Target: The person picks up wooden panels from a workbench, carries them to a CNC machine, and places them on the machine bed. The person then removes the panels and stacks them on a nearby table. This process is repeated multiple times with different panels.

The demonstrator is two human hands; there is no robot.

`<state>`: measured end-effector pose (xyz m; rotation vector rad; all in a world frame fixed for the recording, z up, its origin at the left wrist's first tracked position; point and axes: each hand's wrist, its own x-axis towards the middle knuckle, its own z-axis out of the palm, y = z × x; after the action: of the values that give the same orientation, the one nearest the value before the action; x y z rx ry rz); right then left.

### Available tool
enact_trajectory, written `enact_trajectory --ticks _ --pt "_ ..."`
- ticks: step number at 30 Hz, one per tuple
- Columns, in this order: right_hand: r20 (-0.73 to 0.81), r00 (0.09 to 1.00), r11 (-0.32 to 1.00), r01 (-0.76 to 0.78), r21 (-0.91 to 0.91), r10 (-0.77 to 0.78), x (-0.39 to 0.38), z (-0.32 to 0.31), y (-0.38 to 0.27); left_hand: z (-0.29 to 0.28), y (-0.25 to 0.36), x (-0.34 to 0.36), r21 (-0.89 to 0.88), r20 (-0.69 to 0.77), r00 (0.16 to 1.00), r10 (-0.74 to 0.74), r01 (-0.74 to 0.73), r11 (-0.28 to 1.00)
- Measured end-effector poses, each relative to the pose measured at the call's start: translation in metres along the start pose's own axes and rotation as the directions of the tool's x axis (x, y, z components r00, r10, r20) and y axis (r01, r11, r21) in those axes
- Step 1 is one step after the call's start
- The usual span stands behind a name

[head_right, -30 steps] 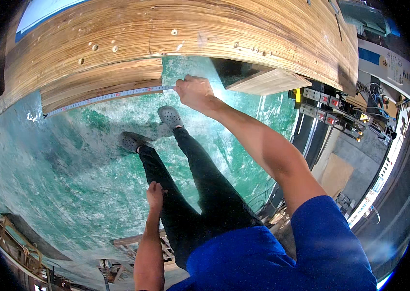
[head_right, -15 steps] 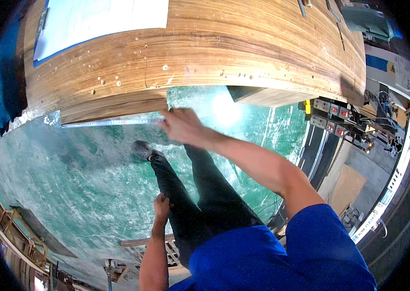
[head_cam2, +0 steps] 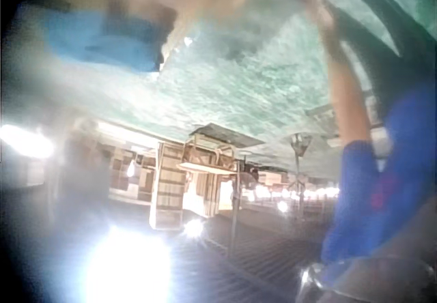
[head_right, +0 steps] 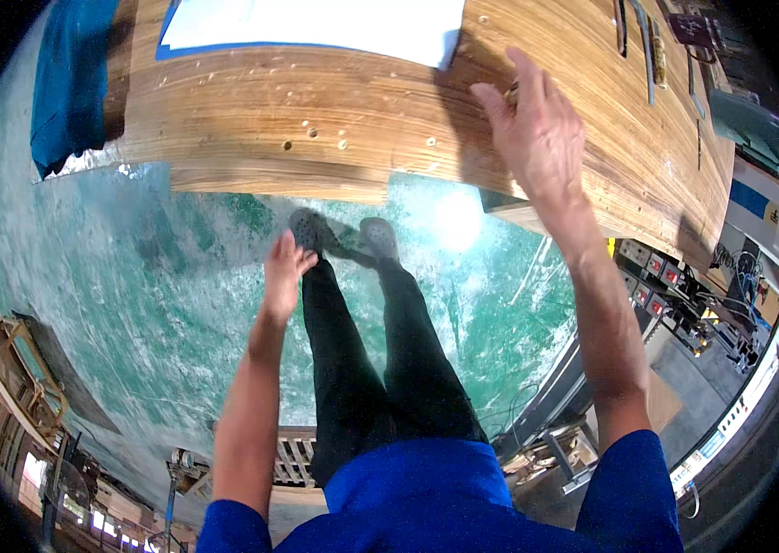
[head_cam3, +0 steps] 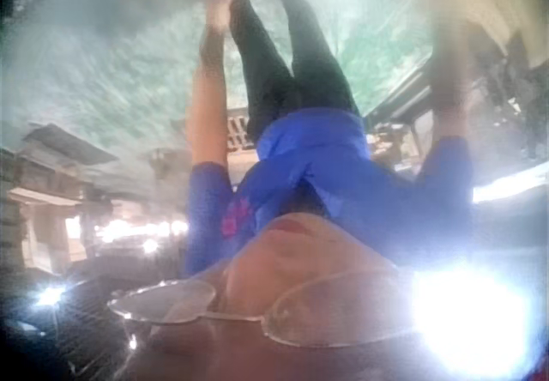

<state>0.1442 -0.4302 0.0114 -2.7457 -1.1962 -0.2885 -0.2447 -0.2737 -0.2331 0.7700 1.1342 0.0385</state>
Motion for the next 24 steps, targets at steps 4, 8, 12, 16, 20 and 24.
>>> enact_trajectory --ticks 4,8,12,16,20,24 --pt "-0.230 0.953 0.976 0.171 -0.132 -0.198 0.012 -0.001 -0.016 0.019 0.075 0.055 -0.090 -0.068 0.991 -0.118 0.112 0.990" --pt "-0.083 0.990 0.953 0.132 0.272 -0.113 -0.044 0.000 -0.098 -0.001 0.082 0.073 0.024 -0.063 0.981 -0.185 0.186 0.982" --pt "0.251 0.961 0.898 -0.003 0.440 -0.119 -0.100 0.039 -0.178 -0.011 0.090 0.071 0.121 -0.031 0.980 -0.195 0.197 0.973" --pt "0.474 0.879 0.909 -0.150 0.388 -0.058 -0.140 0.106 -0.195 -0.028 0.087 0.070 0.134 0.002 0.983 -0.185 0.183 0.974" --pt "0.569 0.823 0.956 -0.171 0.237 0.006 -0.164 0.151 -0.205 -0.033 0.072 0.046 -0.012 -0.046 0.976 -0.215 0.214 0.977" --pt "0.661 0.748 0.968 -0.203 0.145 0.058 -0.200 0.185 -0.215 -0.056 0.056 0.029 -0.219 0.070 0.972 -0.224 0.234 0.947"
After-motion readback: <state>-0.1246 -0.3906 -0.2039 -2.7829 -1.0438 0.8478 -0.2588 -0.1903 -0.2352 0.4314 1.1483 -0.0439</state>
